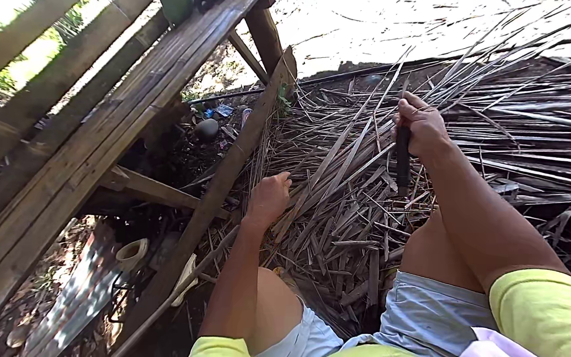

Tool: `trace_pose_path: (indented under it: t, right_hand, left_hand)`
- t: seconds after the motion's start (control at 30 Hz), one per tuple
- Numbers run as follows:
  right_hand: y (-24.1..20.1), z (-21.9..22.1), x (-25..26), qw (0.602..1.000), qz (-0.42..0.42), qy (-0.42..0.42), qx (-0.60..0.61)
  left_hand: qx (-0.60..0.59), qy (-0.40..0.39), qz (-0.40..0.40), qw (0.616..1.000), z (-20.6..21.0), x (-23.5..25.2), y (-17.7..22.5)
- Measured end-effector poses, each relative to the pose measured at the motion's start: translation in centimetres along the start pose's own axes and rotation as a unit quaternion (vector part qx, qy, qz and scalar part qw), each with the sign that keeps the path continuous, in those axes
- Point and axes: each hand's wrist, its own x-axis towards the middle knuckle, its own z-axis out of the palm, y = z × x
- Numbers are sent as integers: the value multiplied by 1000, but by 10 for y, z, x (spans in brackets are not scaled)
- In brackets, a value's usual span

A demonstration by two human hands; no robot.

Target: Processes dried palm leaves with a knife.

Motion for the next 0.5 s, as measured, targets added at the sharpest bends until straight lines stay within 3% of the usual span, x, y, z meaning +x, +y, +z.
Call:
trace_pose_path:
  t: [0.1,0.17,0.27,0.4,0.5]
  right_hand:
    - [8,35,-42,977,56,-204,-28]
    - [24,54,-62,953,102,-284,-20]
    - [34,62,-63,954,135,-267,26]
    - [25,48,-40,975,96,-195,53]
    - [20,42,-35,985,60,-157,41]
  left_hand:
    - [-79,-87,13,993,10,27,-11]
    - [-121,-125,32,984,12,32,-4]
    - [-168,-153,26,973,7,29,2]
    - [-194,-187,-22,963,-5,25,-12]
    - [-225,-173,-11,959,-6,26,-25]
